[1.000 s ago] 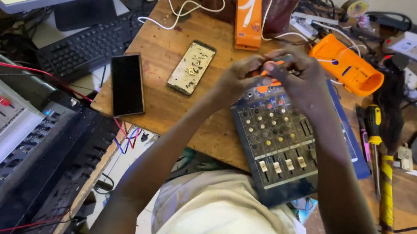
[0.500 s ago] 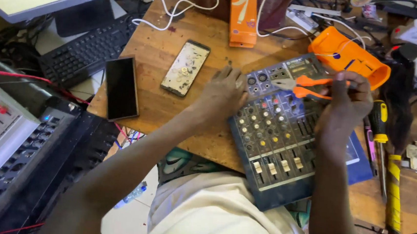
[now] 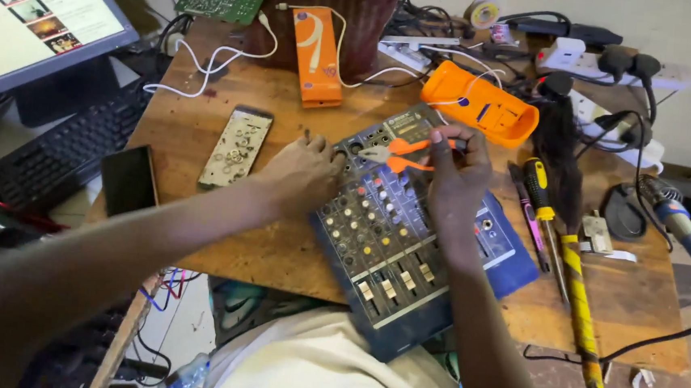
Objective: Removing screws and prying the chassis of an audio mixer to access the internal circuit board.
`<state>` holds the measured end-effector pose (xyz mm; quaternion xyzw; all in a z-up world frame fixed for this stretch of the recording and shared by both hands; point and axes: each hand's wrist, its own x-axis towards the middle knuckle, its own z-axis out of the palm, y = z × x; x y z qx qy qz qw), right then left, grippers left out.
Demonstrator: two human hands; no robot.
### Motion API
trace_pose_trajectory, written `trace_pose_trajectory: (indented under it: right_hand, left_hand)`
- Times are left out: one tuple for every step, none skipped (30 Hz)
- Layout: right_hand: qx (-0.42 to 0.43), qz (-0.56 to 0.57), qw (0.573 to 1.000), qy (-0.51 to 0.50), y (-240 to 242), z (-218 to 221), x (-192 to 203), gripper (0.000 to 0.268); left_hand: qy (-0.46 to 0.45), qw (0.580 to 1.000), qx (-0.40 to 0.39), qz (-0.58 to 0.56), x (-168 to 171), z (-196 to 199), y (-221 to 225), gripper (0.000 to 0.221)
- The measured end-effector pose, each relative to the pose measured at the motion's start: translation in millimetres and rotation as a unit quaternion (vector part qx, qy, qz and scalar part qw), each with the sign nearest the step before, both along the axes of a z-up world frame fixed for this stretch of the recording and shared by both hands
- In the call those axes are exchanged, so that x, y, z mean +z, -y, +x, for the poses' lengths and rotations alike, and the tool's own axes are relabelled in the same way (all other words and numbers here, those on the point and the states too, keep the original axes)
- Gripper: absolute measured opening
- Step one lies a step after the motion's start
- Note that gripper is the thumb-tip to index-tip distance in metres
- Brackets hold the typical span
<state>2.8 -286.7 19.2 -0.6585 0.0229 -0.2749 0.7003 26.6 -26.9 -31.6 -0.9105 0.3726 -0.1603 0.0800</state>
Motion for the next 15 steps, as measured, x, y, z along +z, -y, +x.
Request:
trace_pose_trajectory:
  right_hand:
    - [0.0, 0.001, 1.0, 0.0, 1, -1, 0, 0.016]
    - [0.001, 0.001, 1.0, -0.003, 1, -2, 0, 0.018]
    - [0.001, 0.0, 1.0, -0.004, 3, -1, 2, 0.019]
    - [0.0, 0.0, 1.0, -0.003, 4, 1, 1, 0.019]
    - [-0.001, -0.01, 1.0, -0.008, 4, 2, 0, 0.02]
    - [-0.001, -0.02, 1.0, -0.014, 4, 2, -1, 0.02]
    - [-0.001, -0.018, 1.0, -0.015, 0, 5, -5, 0.02]
    - [-0.004, -0.017, 1.0, -0.023, -3, 8, -8, 0.017]
    - [-0.015, -0.023, 0.999, -0.031, 4, 10, -10, 0.014]
    - [-0.023, -0.028, 0.999, -0.033, 2, 5, -5, 0.014]
    - [-0.018, -0.014, 0.999, -0.027, -2, 2, 1, 0.015]
    - [-0.013, 0.0, 1.0, -0.021, -6, -1, 7, 0.016]
    - [-0.017, 0.001, 1.0, -0.021, 2, 3, 3, 0.016]
    - [-0.036, 0.022, 0.999, -0.021, 9, 7, 0, 0.014]
    - [-0.054, 0.041, 0.998, -0.018, 18, 16, -1, 0.012]
  left_hand:
    - [0.0, 1.0, 0.0, 0.001, 8, 2, -1, 0.033]
    - [-0.018, 0.999, -0.029, 0.015, 15, 4, -2, 0.035]
    - [-0.035, 0.997, -0.058, 0.028, 24, 8, -1, 0.037]
    - [-0.033, 0.997, -0.059, 0.028, 25, 10, 0, 0.037]
    - [-0.033, 0.997, -0.062, 0.028, 26, 9, 0, 0.038]
    - [-0.034, 0.997, -0.065, 0.029, 26, 8, 0, 0.038]
    - [-0.035, 0.997, -0.064, 0.03, 27, 8, -2, 0.038]
    - [-0.038, 0.997, -0.069, 0.009, 28, 8, -2, 0.035]
    - [-0.04, 0.996, -0.082, -0.02, 27, 10, 8, 0.033]
    - [-0.041, 0.995, -0.089, -0.025, 27, 6, 8, 0.033]
    - [-0.037, 0.997, -0.07, -0.016, 28, 4, 6, 0.035]
    - [-0.033, 0.998, -0.051, -0.007, 30, 1, 3, 0.037]
    - [-0.033, 0.998, -0.055, -0.006, 29, -2, 3, 0.037]
    - [-0.027, 0.999, -0.046, 0.005, 29, -6, 2, 0.035]
    - [-0.018, 0.999, -0.035, 0.014, 30, -6, 3, 0.033]
